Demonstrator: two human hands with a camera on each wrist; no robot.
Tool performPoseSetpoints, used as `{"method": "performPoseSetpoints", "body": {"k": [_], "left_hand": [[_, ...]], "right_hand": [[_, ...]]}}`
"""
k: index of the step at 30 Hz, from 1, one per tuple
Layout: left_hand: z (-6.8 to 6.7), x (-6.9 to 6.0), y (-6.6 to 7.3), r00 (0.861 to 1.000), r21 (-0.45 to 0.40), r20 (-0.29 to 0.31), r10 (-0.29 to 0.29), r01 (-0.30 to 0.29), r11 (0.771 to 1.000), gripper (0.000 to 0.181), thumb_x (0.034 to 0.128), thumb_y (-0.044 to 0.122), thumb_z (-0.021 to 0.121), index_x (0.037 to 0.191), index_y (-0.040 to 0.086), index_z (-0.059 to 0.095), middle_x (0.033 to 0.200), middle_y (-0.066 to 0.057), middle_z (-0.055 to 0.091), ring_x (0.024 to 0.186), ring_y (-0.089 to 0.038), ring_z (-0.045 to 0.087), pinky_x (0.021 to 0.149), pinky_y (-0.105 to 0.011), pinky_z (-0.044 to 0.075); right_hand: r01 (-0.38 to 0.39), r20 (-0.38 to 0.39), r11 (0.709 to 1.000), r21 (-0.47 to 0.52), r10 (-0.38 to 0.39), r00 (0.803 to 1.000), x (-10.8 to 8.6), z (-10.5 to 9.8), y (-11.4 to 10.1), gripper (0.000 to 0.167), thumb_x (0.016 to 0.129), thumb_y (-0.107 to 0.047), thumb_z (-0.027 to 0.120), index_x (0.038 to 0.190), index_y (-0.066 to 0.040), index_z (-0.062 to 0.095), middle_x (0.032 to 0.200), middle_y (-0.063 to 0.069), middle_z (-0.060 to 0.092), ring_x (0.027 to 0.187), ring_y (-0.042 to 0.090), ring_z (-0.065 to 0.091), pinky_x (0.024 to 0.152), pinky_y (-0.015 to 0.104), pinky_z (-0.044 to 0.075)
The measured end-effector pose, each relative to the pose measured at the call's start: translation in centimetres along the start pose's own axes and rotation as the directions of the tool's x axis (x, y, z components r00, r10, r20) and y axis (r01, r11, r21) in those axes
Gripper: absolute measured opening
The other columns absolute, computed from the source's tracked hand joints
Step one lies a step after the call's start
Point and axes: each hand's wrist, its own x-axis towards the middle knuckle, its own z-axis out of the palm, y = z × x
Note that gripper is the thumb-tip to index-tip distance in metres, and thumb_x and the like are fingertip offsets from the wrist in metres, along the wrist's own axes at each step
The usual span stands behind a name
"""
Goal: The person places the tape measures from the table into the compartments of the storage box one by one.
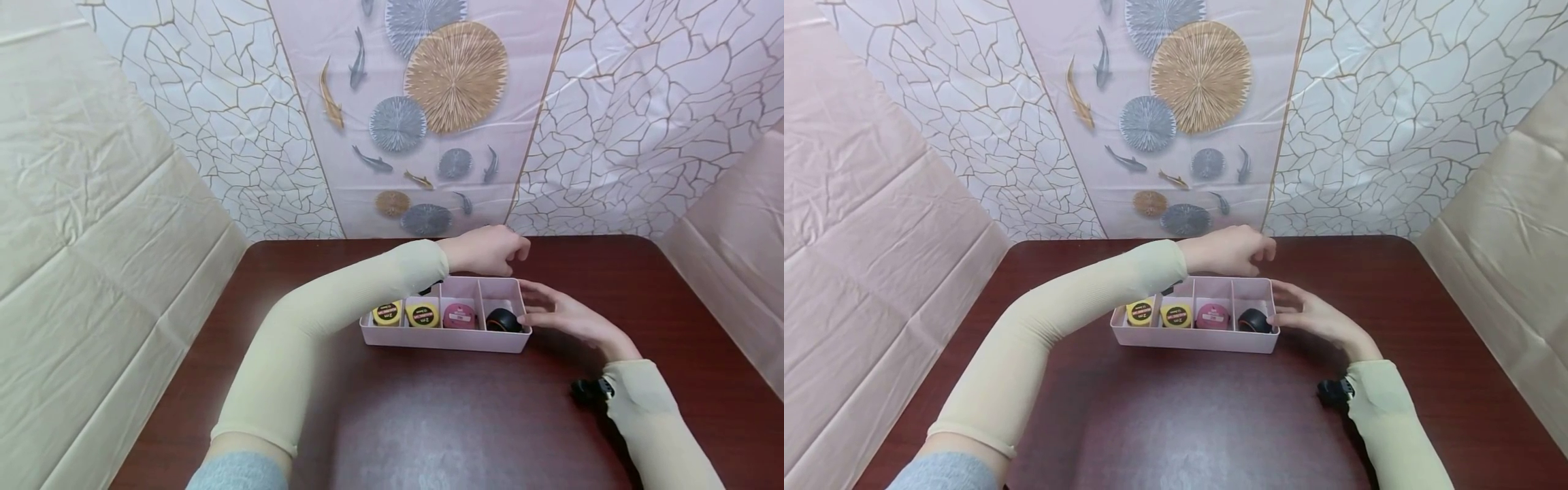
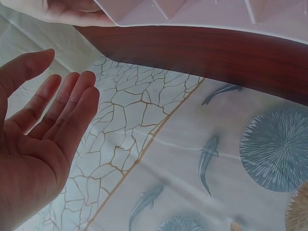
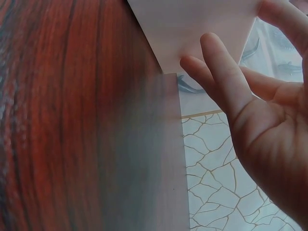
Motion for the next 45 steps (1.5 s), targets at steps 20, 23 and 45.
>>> {"method": "performPoseSetpoints", "body": {"k": [20,23,45], "left_hand": [[0.1,-1.1,-0.5,1.000,-0.040,0.014,-0.025,0.026,0.999,0.026,0.0921,0.013,0.068,0.118,0.010,0.067,0.104,-0.002,0.069,0.094,-0.013,0.063,0.083,-0.026,0.049],[0.3,-1.2,-0.6,1.000,-0.058,0.015,-0.019,0.020,0.998,0.026,0.0929,0.013,0.067,0.118,0.009,0.067,0.105,-0.002,0.068,0.094,-0.013,0.062,0.083,-0.025,0.049],[1.2,-2.5,-1.8,0.996,-0.107,0.051,-0.071,0.076,0.991,0.027,0.0953,0.015,0.069,0.122,0.009,0.065,0.112,-0.007,0.068,0.096,-0.014,0.062,0.082,-0.026,0.050]], "right_hand": [[-0.016,-0.055,0.998,-0.067,0.013,0.998,0.2,0.6,-0.8,0.078,0.093,-0.013,0.073,0.155,0.002,0.028,0.143,0.033,0.048,0.131,0.047,0.047,0.088,0.022,0.050],[-0.018,-0.093,0.993,-0.116,0.007,0.996,0.4,0.9,-1.1,0.074,0.094,-0.011,0.071,0.153,0.005,0.030,0.139,0.033,0.051,0.128,0.047,0.050,0.087,0.020,0.049],[-0.091,-0.213,0.886,-0.455,-0.009,0.977,2.1,1.4,-2.5,0.070,0.094,-0.036,0.072,0.148,-0.002,0.044,0.147,0.030,0.044,0.130,0.047,0.046,0.103,0.064,0.038]]}}
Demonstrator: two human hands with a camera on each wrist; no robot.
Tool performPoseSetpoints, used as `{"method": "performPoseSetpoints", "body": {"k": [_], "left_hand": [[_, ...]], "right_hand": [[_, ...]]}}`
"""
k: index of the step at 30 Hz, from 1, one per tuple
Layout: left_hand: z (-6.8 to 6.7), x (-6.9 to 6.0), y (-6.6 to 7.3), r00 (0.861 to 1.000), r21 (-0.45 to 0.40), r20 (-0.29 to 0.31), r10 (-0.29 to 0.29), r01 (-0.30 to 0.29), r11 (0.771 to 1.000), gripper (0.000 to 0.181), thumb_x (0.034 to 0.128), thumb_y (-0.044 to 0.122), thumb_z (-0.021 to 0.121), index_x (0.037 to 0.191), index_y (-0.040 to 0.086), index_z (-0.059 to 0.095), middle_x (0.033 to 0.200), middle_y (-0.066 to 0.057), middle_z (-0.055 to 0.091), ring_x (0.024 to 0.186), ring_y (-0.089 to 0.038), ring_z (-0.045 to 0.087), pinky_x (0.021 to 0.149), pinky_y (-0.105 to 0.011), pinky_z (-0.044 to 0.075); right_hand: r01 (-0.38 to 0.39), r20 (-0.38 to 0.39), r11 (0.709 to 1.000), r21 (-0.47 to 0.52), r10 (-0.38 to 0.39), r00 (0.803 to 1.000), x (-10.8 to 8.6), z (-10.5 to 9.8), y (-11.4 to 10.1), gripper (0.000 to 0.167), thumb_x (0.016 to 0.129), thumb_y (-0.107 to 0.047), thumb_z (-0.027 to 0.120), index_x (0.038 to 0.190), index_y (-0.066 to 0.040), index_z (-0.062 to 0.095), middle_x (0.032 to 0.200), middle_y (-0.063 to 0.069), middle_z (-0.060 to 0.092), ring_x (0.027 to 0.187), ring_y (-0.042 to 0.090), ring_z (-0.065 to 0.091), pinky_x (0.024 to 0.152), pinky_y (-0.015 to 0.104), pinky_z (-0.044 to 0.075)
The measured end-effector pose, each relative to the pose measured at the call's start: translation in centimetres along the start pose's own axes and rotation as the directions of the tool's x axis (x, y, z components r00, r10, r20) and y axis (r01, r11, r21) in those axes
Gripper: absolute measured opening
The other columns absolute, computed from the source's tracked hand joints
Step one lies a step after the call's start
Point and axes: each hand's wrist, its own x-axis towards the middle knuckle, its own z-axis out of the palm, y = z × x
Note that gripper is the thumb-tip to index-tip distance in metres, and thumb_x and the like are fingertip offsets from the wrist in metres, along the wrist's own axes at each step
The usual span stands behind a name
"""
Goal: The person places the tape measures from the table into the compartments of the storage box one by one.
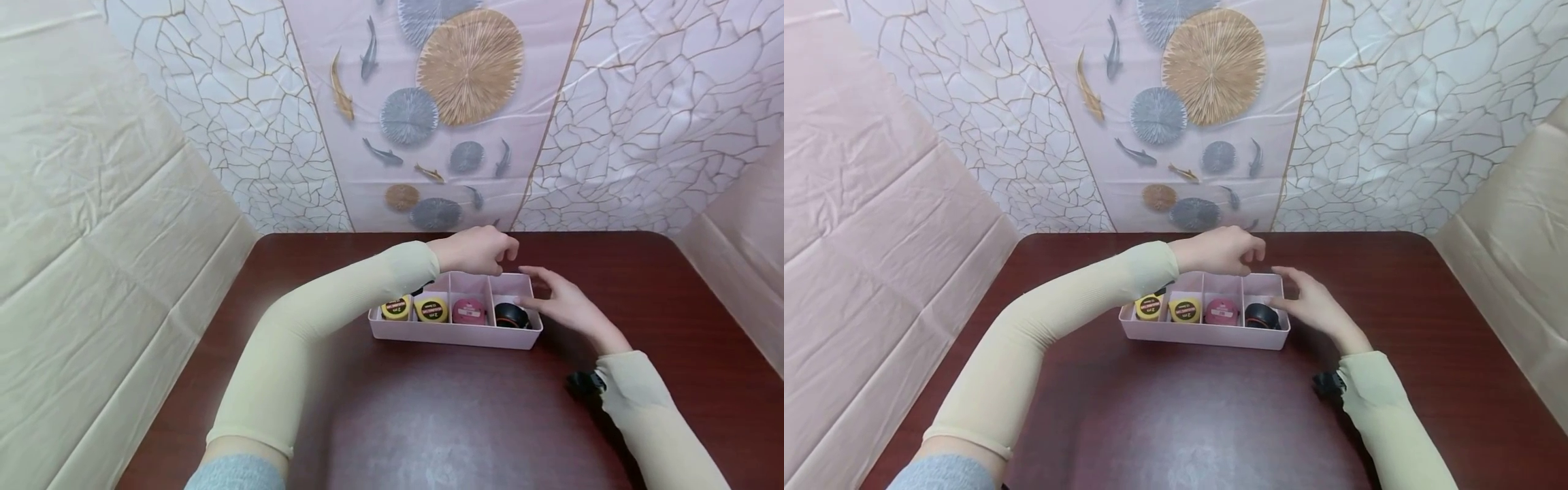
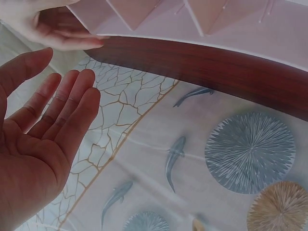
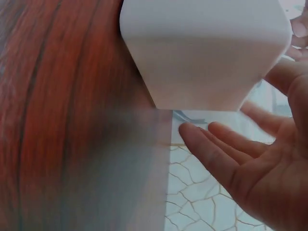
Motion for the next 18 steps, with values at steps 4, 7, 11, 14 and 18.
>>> {"method": "performPoseSetpoints", "body": {"k": [4,7,11,14,18], "left_hand": [[0.2,0.1,-0.3,1.000,0.007,-0.006,-0.008,0.008,1.000,0.026,0.0957,0.016,0.068,0.121,0.010,0.066,0.110,-0.004,0.067,0.095,-0.012,0.062,0.082,-0.024,0.050],[0.1,0.1,-0.4,1.000,0.016,-0.015,-0.012,0.013,1.000,0.026,0.0956,0.017,0.068,0.120,0.011,0.066,0.108,-0.003,0.067,0.094,-0.011,0.062,0.081,-0.024,0.049],[0.1,-0.1,-0.4,1.000,0.002,-0.015,-0.013,0.013,1.000,0.026,0.0954,0.018,0.069,0.120,0.010,0.066,0.107,-0.003,0.067,0.092,-0.012,0.062,0.080,-0.024,0.049],[0.2,-0.3,-0.4,1.000,-0.015,-0.013,-0.014,0.014,1.000,0.030,0.0953,0.018,0.069,0.124,0.010,0.064,0.107,-0.003,0.066,0.092,-0.012,0.062,0.079,-0.024,0.049],[0.4,-0.6,-0.7,0.999,-0.032,-0.029,-0.020,0.019,0.999,0.035,0.0953,0.019,0.069,0.129,0.010,0.061,0.104,-0.002,0.066,0.091,-0.012,0.062,0.078,-0.025,0.049]], "right_hand": [[0.045,0.000,0.999,-0.018,-0.045,0.999,-0.3,-0.5,-0.4,0.057,0.092,-0.036,0.075,0.136,-0.004,0.060,0.150,0.029,0.039,0.135,0.049,0.039,0.103,0.067,0.035],[0.067,0.029,0.996,-0.063,-0.065,0.997,-0.2,-0.6,-0.7,0.048,0.092,-0.037,0.075,0.126,-0.005,0.068,0.151,0.031,0.038,0.136,0.051,0.037,0.103,0.068,0.034],[0.077,0.048,0.991,-0.108,-0.072,0.996,0.3,-0.4,-0.7,0.036,0.093,-0.034,0.074,0.117,-0.007,0.074,0.148,0.033,0.041,0.134,0.052,0.039,0.103,0.068,0.035],[0.105,0.029,0.986,-0.132,-0.102,0.994,0.8,-0.1,-0.6,0.025,0.094,-0.027,0.074,0.110,-0.008,0.076,0.144,0.035,0.045,0.132,0.052,0.042,0.102,0.066,0.037],[0.143,0.027,0.975,-0.172,-0.140,0.990,1.2,0.4,-0.5,0.019,0.092,-0.017,0.075,0.107,-0.006,0.077,0.140,0.037,0.049,0.130,0.052,0.045,0.101,0.066,0.038]]}}
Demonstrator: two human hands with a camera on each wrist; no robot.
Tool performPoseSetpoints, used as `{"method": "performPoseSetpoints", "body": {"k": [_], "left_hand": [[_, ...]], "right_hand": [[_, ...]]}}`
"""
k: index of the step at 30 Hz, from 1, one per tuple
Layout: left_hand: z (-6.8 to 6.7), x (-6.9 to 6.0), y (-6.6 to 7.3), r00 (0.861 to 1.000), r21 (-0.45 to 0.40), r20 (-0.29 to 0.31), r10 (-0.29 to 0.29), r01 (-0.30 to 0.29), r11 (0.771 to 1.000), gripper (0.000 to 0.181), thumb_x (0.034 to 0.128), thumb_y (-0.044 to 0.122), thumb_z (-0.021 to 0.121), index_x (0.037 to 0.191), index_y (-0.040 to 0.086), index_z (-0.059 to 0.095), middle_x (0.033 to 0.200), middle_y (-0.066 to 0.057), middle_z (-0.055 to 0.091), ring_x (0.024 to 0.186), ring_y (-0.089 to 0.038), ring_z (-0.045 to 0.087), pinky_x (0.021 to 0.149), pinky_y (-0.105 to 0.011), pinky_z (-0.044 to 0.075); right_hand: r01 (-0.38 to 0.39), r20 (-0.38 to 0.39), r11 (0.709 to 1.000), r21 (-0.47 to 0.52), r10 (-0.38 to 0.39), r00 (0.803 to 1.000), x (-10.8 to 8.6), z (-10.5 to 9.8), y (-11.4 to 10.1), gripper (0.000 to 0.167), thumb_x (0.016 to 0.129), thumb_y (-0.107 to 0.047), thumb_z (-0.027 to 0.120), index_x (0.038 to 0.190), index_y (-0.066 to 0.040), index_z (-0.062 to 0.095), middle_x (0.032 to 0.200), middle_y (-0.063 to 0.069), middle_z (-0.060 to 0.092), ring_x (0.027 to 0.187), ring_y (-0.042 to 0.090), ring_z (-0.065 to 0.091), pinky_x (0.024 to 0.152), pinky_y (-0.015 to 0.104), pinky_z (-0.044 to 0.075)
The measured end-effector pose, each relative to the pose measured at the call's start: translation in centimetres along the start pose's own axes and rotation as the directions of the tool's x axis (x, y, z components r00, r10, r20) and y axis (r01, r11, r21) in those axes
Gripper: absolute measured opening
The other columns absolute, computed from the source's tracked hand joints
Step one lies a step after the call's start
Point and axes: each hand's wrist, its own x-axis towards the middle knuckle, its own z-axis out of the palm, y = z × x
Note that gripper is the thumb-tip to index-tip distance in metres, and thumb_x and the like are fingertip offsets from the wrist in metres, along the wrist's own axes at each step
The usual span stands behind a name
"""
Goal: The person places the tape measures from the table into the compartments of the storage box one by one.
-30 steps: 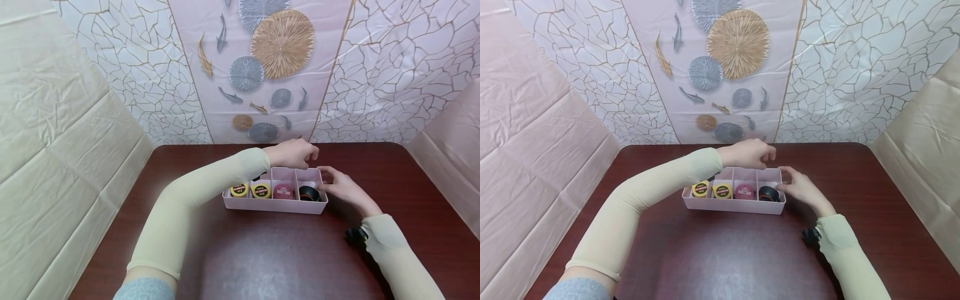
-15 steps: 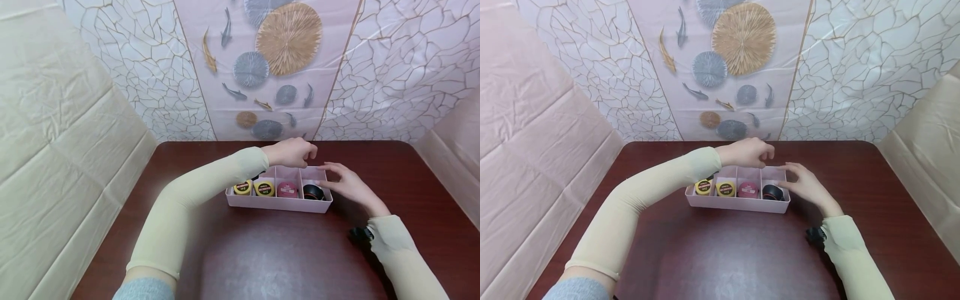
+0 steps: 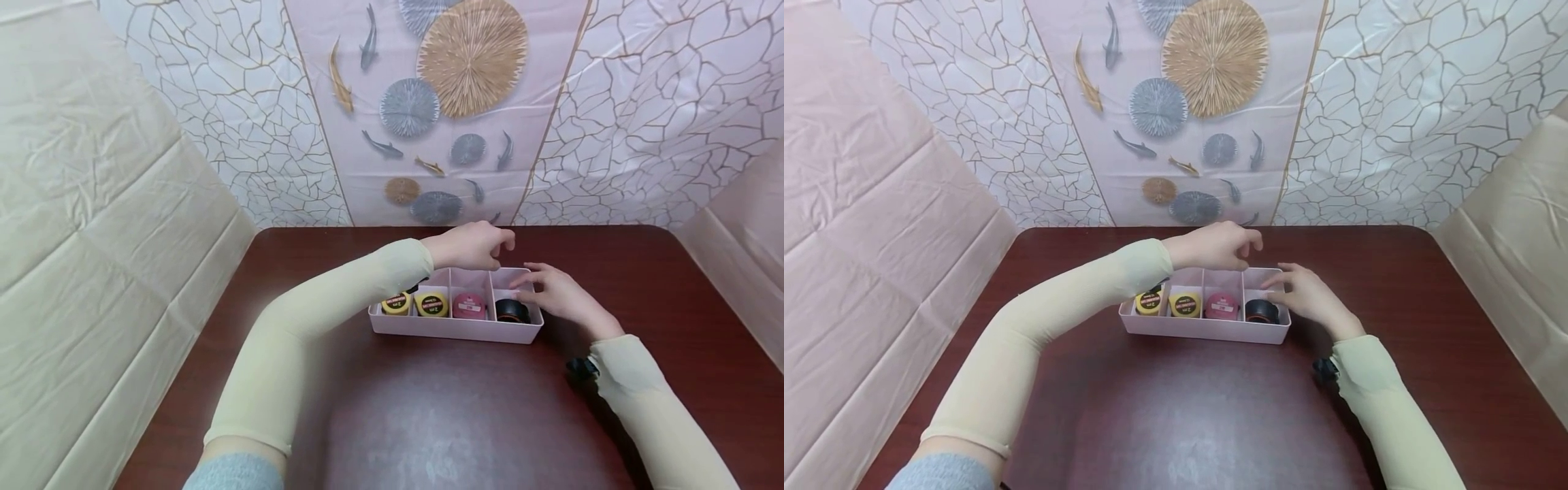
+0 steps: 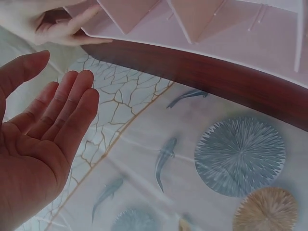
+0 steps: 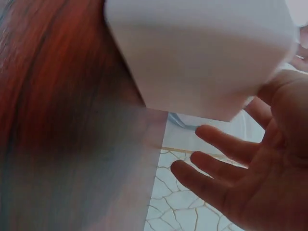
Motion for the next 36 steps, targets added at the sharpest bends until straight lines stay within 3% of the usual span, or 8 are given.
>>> {"method": "performPoseSetpoints", "body": {"k": [6,10,14,19,26,30,33,36], "left_hand": [[-0.5,-2.1,-1.3,0.996,-0.022,-0.087,-0.012,0.010,1.000,0.033,0.0967,0.020,0.067,0.128,0.011,0.062,0.098,-0.001,0.066,0.088,-0.013,0.062,0.079,-0.027,0.049],[-1.0,-4.6,-3.0,0.979,-0.071,-0.198,-0.047,0.034,0.997,0.032,0.0976,0.022,0.066,0.127,0.010,0.064,0.103,-0.002,0.068,0.093,-0.013,0.064,0.084,-0.026,0.049],[-1.3,-7.3,-4.5,0.946,-0.135,-0.313,-0.085,0.045,0.990,0.031,0.0973,0.022,0.068,0.125,0.008,0.065,0.110,-0.004,0.069,0.101,-0.017,0.064,0.090,-0.028,0.048],[-1.4,-10.2,-5.5,0.902,-0.184,-0.401,-0.162,0.094,0.978,0.034,0.0971,0.023,0.068,0.127,0.008,0.064,0.122,-0.005,0.067,0.110,-0.019,0.062,0.097,-0.030,0.046],[0.0,-13.7,-7.0,0.837,-0.269,-0.480,-0.264,0.147,0.952,0.034,0.0954,0.022,0.070,0.126,0.007,0.065,0.122,-0.008,0.066,0.112,-0.027,0.062,0.098,-0.036,0.047],[1.5,-15.5,-8.1,0.801,-0.315,-0.505,-0.321,0.176,0.933,0.035,0.0945,0.022,0.071,0.125,0.006,0.065,0.120,-0.008,0.067,0.110,-0.028,0.062,0.096,-0.038,0.048],[2.6,-16.6,-8.8,0.780,-0.359,-0.503,-0.371,0.202,0.911,0.036,0.0945,0.023,0.071,0.126,0.006,0.065,0.121,-0.008,0.067,0.111,-0.028,0.062,0.097,-0.039,0.048],[3.6,-17.4,-9.5,0.767,-0.392,-0.493,-0.410,0.224,0.892,0.038,0.0941,0.024,0.072,0.127,0.006,0.065,0.121,-0.009,0.067,0.112,-0.029,0.062,0.096,-0.041,0.048]], "right_hand": [[-0.052,-0.015,0.998,-0.020,0.051,0.999,-0.4,-0.7,-0.6,0.025,0.092,-0.023,0.075,0.111,-0.006,0.076,0.144,0.034,0.046,0.131,0.052,0.042,0.103,0.066,0.035],[-0.046,0.012,0.999,-0.012,0.046,0.999,-1.0,-1.7,-1.4,0.030,0.091,-0.026,0.077,0.114,-0.007,0.075,0.149,0.031,0.041,0.135,0.051,0.037,0.106,0.067,0.032],[-0.026,0.010,0.999,-0.026,0.026,1.000,-1.4,-2.2,-1.9,0.033,0.089,-0.027,0.078,0.115,-0.007,0.074,0.150,0.029,0.041,0.136,0.050,0.037,0.106,0.066,0.033],[-0.016,-0.029,0.998,-0.054,0.014,0.999,-1.4,-2.3,-2.2,0.036,0.088,-0.025,0.079,0.117,-0.004,0.073,0.146,0.025,0.048,0.134,0.046,0.042,0.105,0.062,0.036],[0.027,-0.025,0.997,-0.072,-0.029,0.999,-1.7,-2.4,-2.5,0.036,0.088,-0.021,0.079,0.118,-0.003,0.072,0.124,0.017,0.066,0.119,0.038,0.057,0.098,0.057,0.044],[0.066,0.006,0.994,-0.082,-0.066,0.998,-1.8,-2.2,-2.8,0.033,0.087,-0.018,0.080,0.117,-0.005,0.074,0.107,0.009,0.071,0.097,0.027,0.063,0.085,0.047,0.049],[0.087,0.019,0.992,-0.096,-0.086,0.996,-1.8,-2.0,-3.0,0.033,0.085,-0.018,0.081,0.115,-0.006,0.075,0.101,0.006,0.072,0.085,0.022,0.059,0.076,0.040,0.047],[0.098,0.036,0.990,-0.103,-0.095,0.995,-1.8,-1.8,-3.1,0.035,0.083,-0.017,0.083,0.114,-0.004,0.075,0.104,0.008,0.072,0.086,0.023,0.061,0.076,0.040,0.048]]}}
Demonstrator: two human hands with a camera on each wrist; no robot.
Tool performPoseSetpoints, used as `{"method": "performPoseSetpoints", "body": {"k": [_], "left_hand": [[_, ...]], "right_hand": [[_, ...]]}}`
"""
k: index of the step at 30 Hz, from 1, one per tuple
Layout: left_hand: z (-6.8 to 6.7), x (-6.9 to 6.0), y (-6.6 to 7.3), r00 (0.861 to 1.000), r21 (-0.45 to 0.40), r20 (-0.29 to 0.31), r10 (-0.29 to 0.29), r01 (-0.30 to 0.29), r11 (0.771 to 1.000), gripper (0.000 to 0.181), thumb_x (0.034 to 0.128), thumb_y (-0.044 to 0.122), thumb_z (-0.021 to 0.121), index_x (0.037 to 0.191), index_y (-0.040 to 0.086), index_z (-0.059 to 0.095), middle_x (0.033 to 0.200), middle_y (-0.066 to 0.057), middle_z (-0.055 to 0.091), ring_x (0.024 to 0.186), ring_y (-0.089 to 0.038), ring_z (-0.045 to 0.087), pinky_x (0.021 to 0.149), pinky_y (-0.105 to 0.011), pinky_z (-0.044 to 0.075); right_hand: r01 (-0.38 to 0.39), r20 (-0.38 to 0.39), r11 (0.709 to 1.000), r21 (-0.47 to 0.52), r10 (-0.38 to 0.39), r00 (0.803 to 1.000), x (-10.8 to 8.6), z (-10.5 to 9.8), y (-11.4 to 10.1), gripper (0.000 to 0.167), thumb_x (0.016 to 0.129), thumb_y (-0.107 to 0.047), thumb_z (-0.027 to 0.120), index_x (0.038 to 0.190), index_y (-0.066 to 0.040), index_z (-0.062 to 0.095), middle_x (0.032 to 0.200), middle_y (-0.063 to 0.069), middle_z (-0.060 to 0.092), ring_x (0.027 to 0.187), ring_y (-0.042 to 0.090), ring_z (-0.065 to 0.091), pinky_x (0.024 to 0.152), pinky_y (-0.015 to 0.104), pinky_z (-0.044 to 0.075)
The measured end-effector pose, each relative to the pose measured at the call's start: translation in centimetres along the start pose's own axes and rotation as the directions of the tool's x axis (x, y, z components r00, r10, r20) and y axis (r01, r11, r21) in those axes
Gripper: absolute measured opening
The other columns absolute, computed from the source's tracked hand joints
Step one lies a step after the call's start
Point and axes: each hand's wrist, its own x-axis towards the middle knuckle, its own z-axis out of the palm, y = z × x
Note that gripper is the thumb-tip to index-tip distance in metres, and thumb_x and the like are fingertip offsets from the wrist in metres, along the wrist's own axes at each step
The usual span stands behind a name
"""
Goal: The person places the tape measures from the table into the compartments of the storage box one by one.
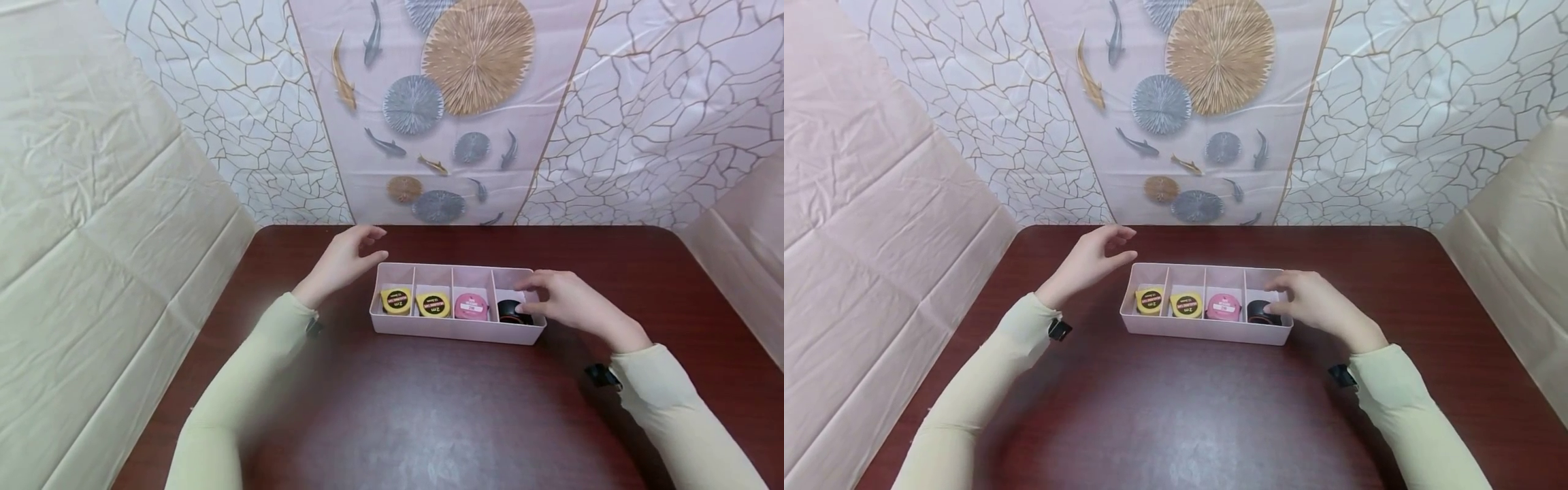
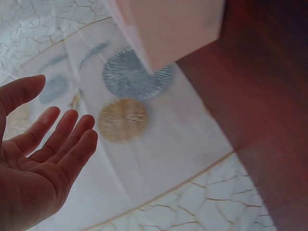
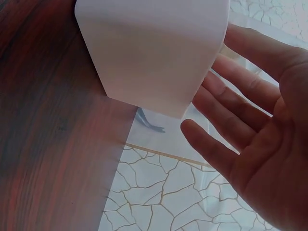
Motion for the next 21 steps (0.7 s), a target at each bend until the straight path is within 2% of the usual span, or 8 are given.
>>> {"method": "performPoseSetpoints", "body": {"k": [5,11,16,18,21], "left_hand": [[0.7,-1.1,-1.5,0.999,-0.016,0.020,-0.037,0.037,0.999,0.042,0.0933,0.025,0.072,0.129,0.004,0.064,0.123,-0.012,0.066,0.112,-0.028,0.062,0.096,-0.042,0.049],[1.7,-2.2,-2.8,0.994,-0.052,0.055,-0.094,0.097,0.994,0.046,0.0925,0.024,0.073,0.132,0.005,0.063,0.125,-0.014,0.066,0.114,-0.028,0.062,0.098,-0.046,0.049],[2.5,-3.0,-3.5,0.987,-0.067,0.082,-0.135,0.141,0.988,0.047,0.0922,0.025,0.074,0.133,0.005,0.063,0.126,-0.014,0.066,0.116,-0.028,0.063,0.099,-0.046,0.049],[2.8,-3.2,-3.7,0.984,-0.056,0.093,-0.151,0.156,0.986,0.046,0.0923,0.027,0.074,0.132,0.006,0.064,0.127,-0.012,0.067,0.118,-0.027,0.062,0.100,-0.044,0.048],[3.2,-3.5,-4.0,0.979,-0.047,0.120,-0.165,0.172,0.984,0.046,0.0926,0.028,0.073,0.132,0.005,0.065,0.128,-0.010,0.067,0.120,-0.026,0.061,0.102,-0.044,0.047]], "right_hand": [[0.014,0.040,1.000,-0.014,-0.013,0.999,0.0,0.2,-0.1,0.035,0.081,-0.017,0.084,0.111,-0.003,0.075,0.108,0.011,0.072,0.092,0.028,0.064,0.080,0.044,0.050],[0.053,0.069,0.999,-0.004,-0.053,0.996,0.0,0.6,-0.2,0.028,0.080,-0.014,0.085,0.106,-0.008,0.079,0.097,0.002,0.073,0.074,0.018,0.057,0.066,0.031,0.046],[0.102,0.061,0.994,-0.025,-0.101,0.993,0.2,0.8,-0.3,0.025,0.080,-0.009,0.083,0.105,-0.008,0.080,0.095,-0.001,0.075,0.074,0.014,0.058,0.065,0.030,0.047],[0.106,0.058,0.994,-0.028,-0.104,0.993,0.4,0.8,-0.3,0.026,0.082,-0.007,0.081,0.107,-0.006,0.079,0.094,0.000,0.075,0.067,0.010,0.056,0.061,0.029,0.046],[0.103,0.057,0.994,-0.031,-0.101,0.993,0.6,0.9,-0.2,0.027,0.085,-0.005,0.078,0.111,-0.004,0.078,0.082,-0.002,0.073,0.054,0.004,0.045,0.053,0.026,0.041]]}}
